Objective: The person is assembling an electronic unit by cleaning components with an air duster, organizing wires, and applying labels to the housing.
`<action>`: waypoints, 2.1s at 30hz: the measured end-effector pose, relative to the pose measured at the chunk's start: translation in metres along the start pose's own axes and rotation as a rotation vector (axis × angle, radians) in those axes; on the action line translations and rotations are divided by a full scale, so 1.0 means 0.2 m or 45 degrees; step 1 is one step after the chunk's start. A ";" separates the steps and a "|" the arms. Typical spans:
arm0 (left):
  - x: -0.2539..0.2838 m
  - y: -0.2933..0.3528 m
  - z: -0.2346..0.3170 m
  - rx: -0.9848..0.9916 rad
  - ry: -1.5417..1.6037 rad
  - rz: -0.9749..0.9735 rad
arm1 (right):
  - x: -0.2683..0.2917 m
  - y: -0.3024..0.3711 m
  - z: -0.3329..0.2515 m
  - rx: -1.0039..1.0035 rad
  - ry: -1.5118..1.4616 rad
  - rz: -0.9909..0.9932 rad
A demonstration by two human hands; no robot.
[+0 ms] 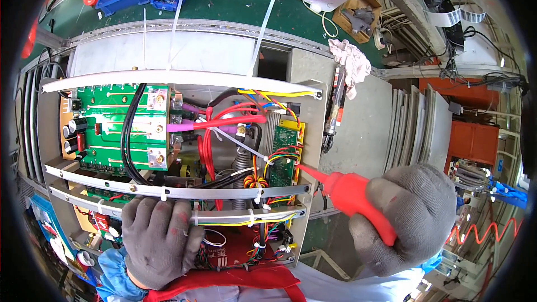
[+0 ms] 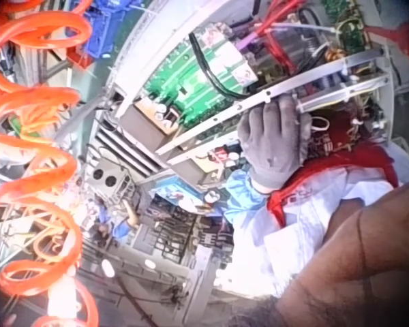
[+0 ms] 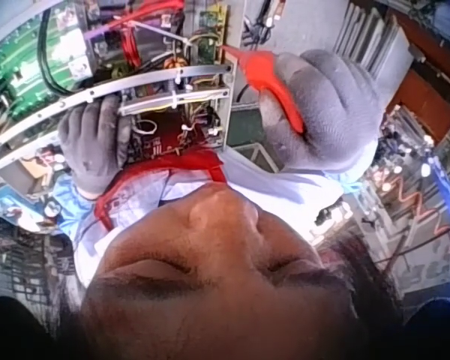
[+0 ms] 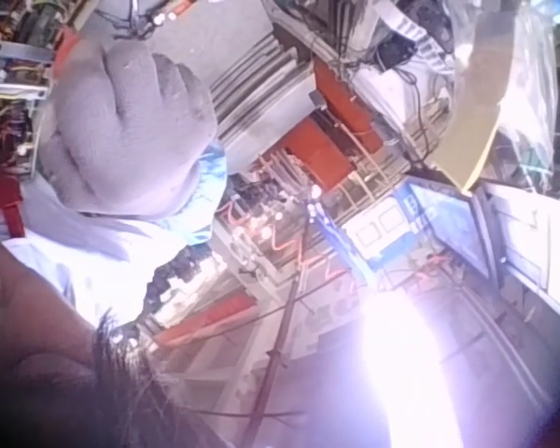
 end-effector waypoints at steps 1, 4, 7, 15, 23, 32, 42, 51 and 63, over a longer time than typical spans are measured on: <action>0.00 0.00 0.00 0.001 0.005 0.005 | 0.00 0.01 0.00 0.016 -0.001 -0.007; 0.00 0.00 0.00 -0.003 0.010 0.010 | 0.01 0.03 -0.01 -0.028 0.096 0.058; 0.00 0.00 0.00 -0.007 0.007 0.019 | 0.01 0.01 0.00 0.000 0.052 0.056; 0.00 0.00 0.00 -0.001 -0.001 0.019 | 0.00 0.02 0.00 0.006 0.019 0.057; 0.00 0.01 0.00 -0.014 -0.006 0.009 | -0.03 0.01 0.00 0.050 0.024 0.062; 0.01 0.00 0.00 -0.017 0.001 0.015 | 0.00 0.02 -0.01 0.018 0.057 0.043; 0.00 0.01 0.01 -0.013 -0.007 0.026 | 0.01 0.03 0.01 -0.035 0.049 0.080; 0.00 0.00 0.01 -0.003 -0.018 0.011 | -0.01 0.03 0.00 -0.014 0.083 0.085; 0.01 0.00 0.01 -0.025 0.026 0.065 | -0.02 0.04 -0.03 0.142 0.182 -0.007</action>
Point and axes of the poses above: each hand's wrist, its own y-axis away from the middle knuckle, its own x-axis out of the back of the hand, z = x × y, the point moved 3 cm from there along -y, towards the middle knuckle, and after that the axes turned 1 degree about y, right-handed, at the moved point
